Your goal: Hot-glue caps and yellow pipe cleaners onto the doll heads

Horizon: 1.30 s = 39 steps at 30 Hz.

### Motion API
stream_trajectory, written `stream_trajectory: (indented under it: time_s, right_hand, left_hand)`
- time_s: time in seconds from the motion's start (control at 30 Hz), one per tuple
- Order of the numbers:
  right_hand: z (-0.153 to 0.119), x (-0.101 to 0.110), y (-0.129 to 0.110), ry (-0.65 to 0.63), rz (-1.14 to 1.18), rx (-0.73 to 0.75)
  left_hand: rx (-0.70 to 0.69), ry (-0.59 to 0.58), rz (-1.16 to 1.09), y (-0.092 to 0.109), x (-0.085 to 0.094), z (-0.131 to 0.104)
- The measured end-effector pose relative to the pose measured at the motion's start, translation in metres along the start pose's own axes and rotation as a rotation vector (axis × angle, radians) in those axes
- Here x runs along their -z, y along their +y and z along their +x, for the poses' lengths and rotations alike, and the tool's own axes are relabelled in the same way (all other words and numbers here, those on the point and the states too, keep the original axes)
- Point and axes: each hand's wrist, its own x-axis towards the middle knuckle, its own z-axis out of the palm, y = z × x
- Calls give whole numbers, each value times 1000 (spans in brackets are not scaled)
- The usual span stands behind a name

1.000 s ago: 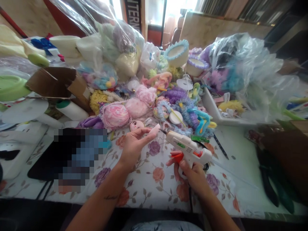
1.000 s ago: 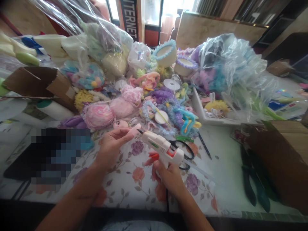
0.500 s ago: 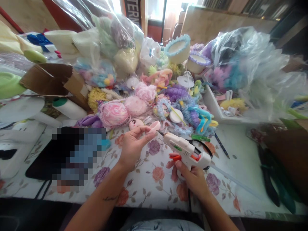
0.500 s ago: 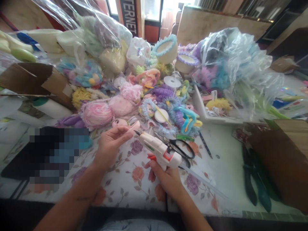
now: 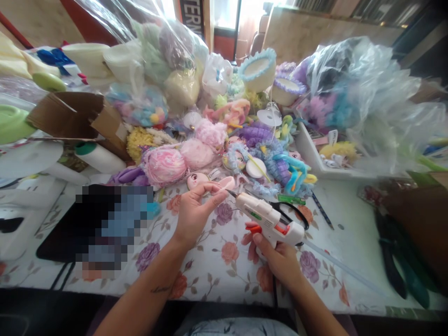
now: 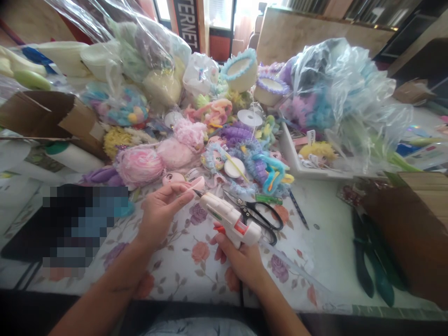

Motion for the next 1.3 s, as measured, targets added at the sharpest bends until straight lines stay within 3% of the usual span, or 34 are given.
stream_trajectory:
  time_s: [0.3,0.57,0.87,1.1,1.3]
  right_hand:
    - [0,-1,-4,1,-31,-9]
    - [-1,2,1,-37,-45,-19]
    - [0,1,0,-34,-51,-5]
    - [-1,-2,2,-29,-99,-36]
    - [-6,-7,-5,-34,-113,-154]
  left_hand:
    - [11,-8,13,-2,0,0]
    - [-136,59,100,1,-1,0]
    - [-74,9,92,-1,-1,-1]
    - [-294,165,251,-1,-5,-3]
    - [-488,237,356,-6,-7,-6]
